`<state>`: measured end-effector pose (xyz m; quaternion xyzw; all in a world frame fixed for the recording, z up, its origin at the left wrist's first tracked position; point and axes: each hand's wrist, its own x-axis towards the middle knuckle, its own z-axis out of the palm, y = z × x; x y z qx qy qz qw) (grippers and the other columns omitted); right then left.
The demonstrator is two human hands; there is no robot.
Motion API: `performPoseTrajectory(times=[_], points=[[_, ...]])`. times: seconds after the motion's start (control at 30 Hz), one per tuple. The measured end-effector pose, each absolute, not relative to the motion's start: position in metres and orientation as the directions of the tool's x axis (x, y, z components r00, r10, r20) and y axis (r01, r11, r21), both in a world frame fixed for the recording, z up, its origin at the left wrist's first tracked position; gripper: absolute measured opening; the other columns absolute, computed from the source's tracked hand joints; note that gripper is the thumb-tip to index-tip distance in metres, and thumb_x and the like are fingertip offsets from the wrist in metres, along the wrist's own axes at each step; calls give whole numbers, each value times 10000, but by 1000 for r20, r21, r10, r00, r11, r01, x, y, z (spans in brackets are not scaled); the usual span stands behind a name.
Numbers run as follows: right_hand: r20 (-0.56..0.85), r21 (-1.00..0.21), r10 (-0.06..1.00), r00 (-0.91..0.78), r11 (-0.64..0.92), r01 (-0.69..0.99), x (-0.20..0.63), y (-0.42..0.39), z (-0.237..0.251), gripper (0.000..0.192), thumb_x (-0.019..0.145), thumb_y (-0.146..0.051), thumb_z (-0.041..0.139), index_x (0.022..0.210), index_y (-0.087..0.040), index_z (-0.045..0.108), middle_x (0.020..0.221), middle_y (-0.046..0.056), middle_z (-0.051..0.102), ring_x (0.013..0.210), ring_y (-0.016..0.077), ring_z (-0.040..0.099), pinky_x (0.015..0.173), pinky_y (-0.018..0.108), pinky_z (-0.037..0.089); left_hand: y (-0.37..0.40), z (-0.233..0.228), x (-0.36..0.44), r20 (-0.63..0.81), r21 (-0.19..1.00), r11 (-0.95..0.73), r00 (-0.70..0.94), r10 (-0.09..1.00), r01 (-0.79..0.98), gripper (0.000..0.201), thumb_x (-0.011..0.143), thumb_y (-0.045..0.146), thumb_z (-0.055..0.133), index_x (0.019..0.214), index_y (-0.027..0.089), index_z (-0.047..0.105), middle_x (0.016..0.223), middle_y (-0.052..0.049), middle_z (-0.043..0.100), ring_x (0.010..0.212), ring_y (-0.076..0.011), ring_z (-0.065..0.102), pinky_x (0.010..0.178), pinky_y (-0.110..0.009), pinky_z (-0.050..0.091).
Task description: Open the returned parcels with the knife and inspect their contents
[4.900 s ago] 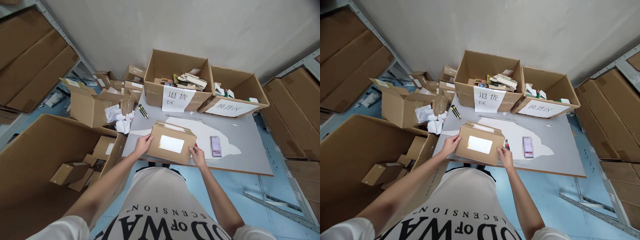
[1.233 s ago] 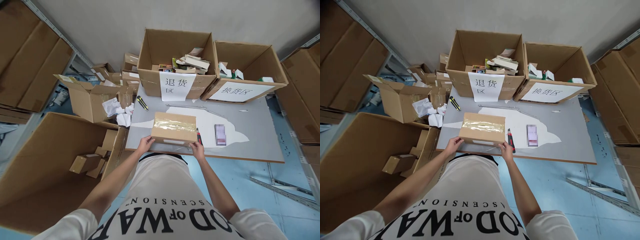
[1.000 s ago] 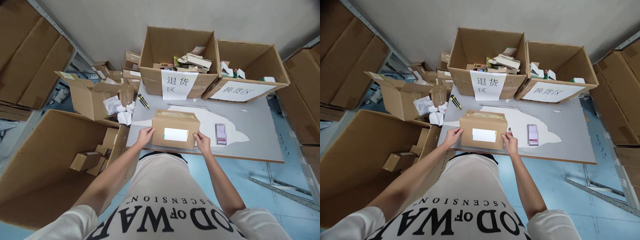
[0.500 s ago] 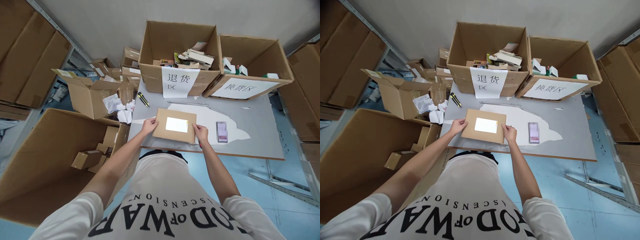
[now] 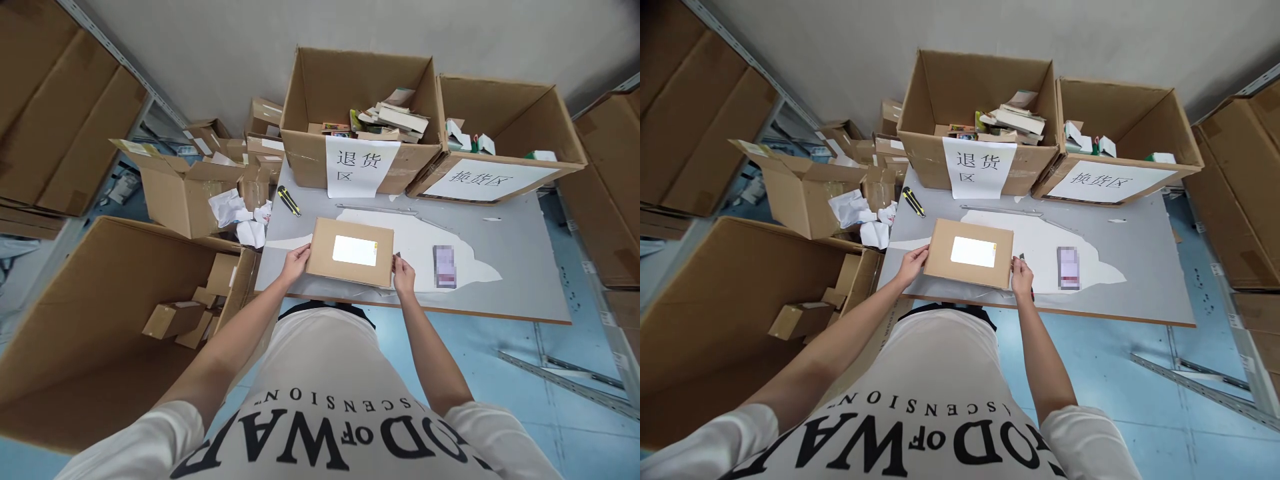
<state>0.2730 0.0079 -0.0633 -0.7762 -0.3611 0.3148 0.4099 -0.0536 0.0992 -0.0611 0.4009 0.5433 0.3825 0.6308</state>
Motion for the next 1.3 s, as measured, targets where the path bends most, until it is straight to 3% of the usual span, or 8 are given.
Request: performPoseTrajectory(times=[0.1,0.17,0.43,0.67,0.8,0.93,1.1,1.3], points=[[-226,-903,824,519,-377,206,266,-25,-79,645,815,-567,470,1278,-128,564,1229,156,638,1075,239,638,930,405,502,79,-76,-67,-394,916,399,112,912,-29,628,648,444,713,1184,122,647,1243,-139,636,1207,-294,564,1070,-481,397],[-251,-894,866,432,-379,240,259,-43,-87,639,759,-490,573,1298,-148,547,1232,143,640,1098,253,626,971,432,478,64,-83,-73,-371,928,370,155,916,34,651,584,395,755,1171,131,655,1261,-128,626,1237,-290,539,1099,-465,358],[-291,-900,873,390,-389,198,240,-52,-93,548,744,-491,598,1169,-144,594,1073,138,710,1002,280,662,915,457,498,47,-87,-62,-354,932,331,180,918,146,411,655,473,711,923,161,726,1069,-88,722,1139,-287,601,1051,-450,397],[-268,-820,893,361,-408,401,249,-43,-64,491,770,-588,541,954,-157,687,928,129,741,871,283,677,826,408,515,59,-66,-68,-270,930,208,180,946,304,337,727,450,657,928,189,728,928,-56,742,929,-256,667,903,-362,482],[-204,-792,911,360,-369,485,255,-30,-32,483,811,-578,512,1028,-189,699,950,83,750,860,257,680,799,347,505,73,-34,-70,-181,879,81,172,968,470,325,787,465,609,894,187,740,775,-32,730,752,-216,663,748,-292,483],[-110,-744,913,393,-338,577,262,-6,0,487,836,-565,498,1059,-192,717,941,71,754,880,267,682,783,331,488,90,-7,-65,-80,826,-14,142,987,564,375,818,490,577,919,174,754,727,-33,726,671,-195,641,695,-271,454],[-61,-669,902,427,-354,654,271,25,21,491,822,-573,525,1013,-180,749,939,87,753,905,283,675,809,351,477,111,6,-55,-63,821,9,75,995,570,404,802,513,597,926,165,762,795,-59,748,738,-230,672,688,-285,460],[-141,-649,900,412,-398,648,272,43,21,477,825,-552,524,991,-168,754,919,84,753,880,256,674,764,321,471,128,6,-48,-156,783,89,56,986,616,427,816,497,579,1053,172,722,907,-69,755,879,-241,697,742,-291,505]])
